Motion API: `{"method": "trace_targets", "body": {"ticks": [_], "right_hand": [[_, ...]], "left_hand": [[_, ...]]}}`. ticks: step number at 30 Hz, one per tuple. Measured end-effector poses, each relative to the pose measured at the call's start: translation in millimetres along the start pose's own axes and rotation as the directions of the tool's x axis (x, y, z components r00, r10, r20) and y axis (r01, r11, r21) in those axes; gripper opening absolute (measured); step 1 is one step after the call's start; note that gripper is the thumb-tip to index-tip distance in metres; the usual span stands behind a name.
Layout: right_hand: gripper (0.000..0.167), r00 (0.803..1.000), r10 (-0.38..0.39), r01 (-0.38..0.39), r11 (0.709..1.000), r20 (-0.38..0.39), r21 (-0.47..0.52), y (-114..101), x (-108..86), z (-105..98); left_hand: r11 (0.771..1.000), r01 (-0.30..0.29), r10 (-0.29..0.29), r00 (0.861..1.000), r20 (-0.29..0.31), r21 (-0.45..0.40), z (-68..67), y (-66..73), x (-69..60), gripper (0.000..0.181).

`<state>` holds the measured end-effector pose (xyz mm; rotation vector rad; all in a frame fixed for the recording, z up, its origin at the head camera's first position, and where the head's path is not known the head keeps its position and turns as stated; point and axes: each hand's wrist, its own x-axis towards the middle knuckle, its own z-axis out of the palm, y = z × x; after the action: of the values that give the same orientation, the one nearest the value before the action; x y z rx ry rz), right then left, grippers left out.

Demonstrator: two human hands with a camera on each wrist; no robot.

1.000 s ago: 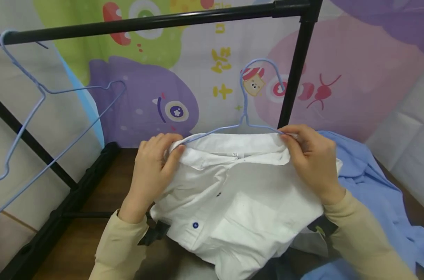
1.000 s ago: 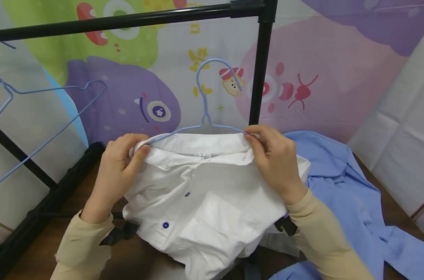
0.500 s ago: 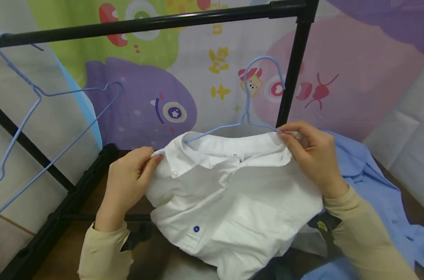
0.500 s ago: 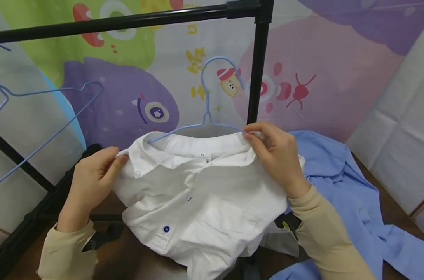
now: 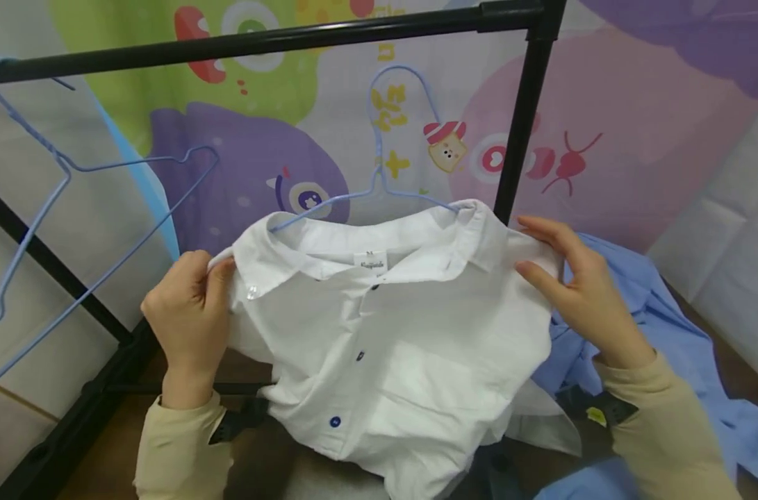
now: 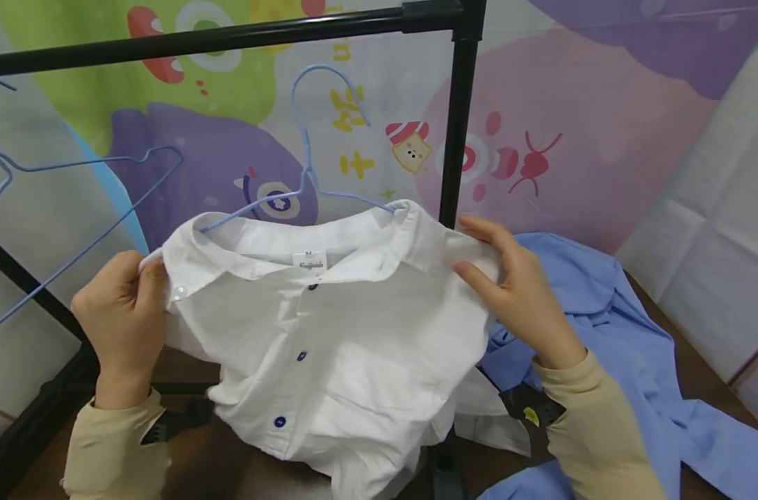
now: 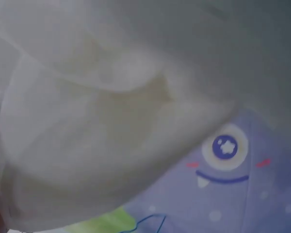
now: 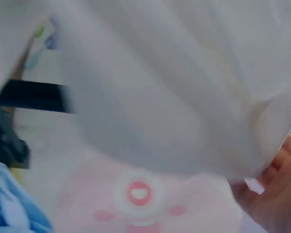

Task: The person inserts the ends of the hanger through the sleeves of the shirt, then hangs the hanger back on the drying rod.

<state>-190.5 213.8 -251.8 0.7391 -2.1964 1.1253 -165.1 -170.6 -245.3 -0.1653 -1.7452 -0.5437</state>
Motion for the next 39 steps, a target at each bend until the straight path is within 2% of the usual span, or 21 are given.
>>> {"method": "trace_targets", "body": {"ticks": [2,3,4,6,8,9,10,13,17,19,22,24,25,26,29,33,36,39], "right_hand": [[0.054,0.995,0.098,-0.099,0.989,0.018,0.108,5,-5.3,3],[0.054,0.989,0.141,-0.145,0.97,0.035,0.197,7,-8.1,7],[0.053,0.983,0.172,-0.182,0.94,0.059,0.289,9,-11.0,11],[0.054,0.972,0.207,-0.237,0.859,0.116,0.455,11,-16.7,21],[0.058,0.961,0.204,-0.275,0.79,0.189,0.547,10,-21.1,30],[0.06,0.955,0.197,-0.291,0.775,0.223,0.562,7,-22.8,34],[0.063,0.95,0.187,-0.301,0.77,0.251,0.563,4,-23.5,38],[0.072,0.936,0.153,-0.311,0.782,0.318,0.54,-4,-24.5,46],[0.079,0.931,0.098,-0.289,0.787,0.351,0.545,-10,-27.5,62],[0.084,0.916,0.074,-0.31,0.755,0.395,0.578,-12,-29.8,72],[0.096,0.868,0.049,-0.368,0.731,0.494,0.574,-16,-31.5,86],[0.102,0.832,0.059,-0.411,0.732,0.551,0.543,-19,-29.5,93],[0.103,0.819,0.068,-0.423,0.741,0.569,0.521,-21,-27.4,96],[0.102,0.808,0.081,-0.432,0.756,0.584,0.492,-22,-24.8,99],[0.099,0.784,0.168,-0.463,0.8,0.598,0.381,-27,-16.4,106],[0.101,0.706,0.287,-0.528,0.823,0.647,0.211,-32,-10.0,117],[0.105,0.645,0.345,-0.578,0.804,0.681,0.139,-35,-6.6,128],[0.107,0.594,0.381,-0.62,0.778,0.709,0.101,-37,-2.6,140]], "left_hand": [[0.999,0.04,-0.04,0.999,-0.037,-0.001,-4.1,-3.7,2.2,0.064],[0.998,0.056,-0.056,0.997,-0.053,-0.001,-6.1,-5.3,3.1,0.064],[0.997,0.075,-0.075,0.995,-0.07,0.001,-8.2,-6.6,4.0,0.064],[0.994,0.112,-0.111,0.988,-0.107,0.009,-12.7,-9.2,5.5,0.066],[0.988,0.151,-0.146,0.978,-0.147,0.023,-18.4,-11.8,7.9,0.07],[0.985,0.171,-0.163,0.973,-0.165,0.031,-21.9,-12.9,9.5,0.072],[0.982,0.189,-0.179,0.966,-0.188,0.033,-25.3,-14.1,11.3,0.073],[0.974,0.226,-0.212,0.942,-0.258,0.022,-35.7,-17.0,17.6,0.076],[0.964,0.267,-0.249,0.91,-0.33,0.007,-46.8,-19.4,24.1,0.075],[0.954,0.299,-0.273,0.895,-0.353,0.022,-50.8,-20.5,25.2,0.069],[0.931,0.356,-0.303,0.876,-0.376,0.077,-54.9,-20.9,24.9,0.061],[0.913,0.391,-0.319,0.865,-0.388,0.121,-56.6,-21.6,24.6,0.053],[0.902,0.411,-0.333,0.857,-0.393,0.133,-57.5,-21.8,24.6,0.048],[0.898,0.417,-0.335,0.854,-0.397,0.14,-58.4,-22.2,24.8,0.051],[0.88,0.452,-0.36,0.836,-0.414,0.148,-59.8,-23.7,25.7,0.04],[0.839,0.524,-0.414,0.792,-0.449,0.149,-61.4,-24.2,25.8,0.036],[0.798,0.577,-0.447,0.761,-0.471,0.174,-63.1,-24.6,24.9,0.032],[0.774,0.602,-0.453,0.744,-0.49,0.198,-63.3,-26.0,23.3,0.023]]}}
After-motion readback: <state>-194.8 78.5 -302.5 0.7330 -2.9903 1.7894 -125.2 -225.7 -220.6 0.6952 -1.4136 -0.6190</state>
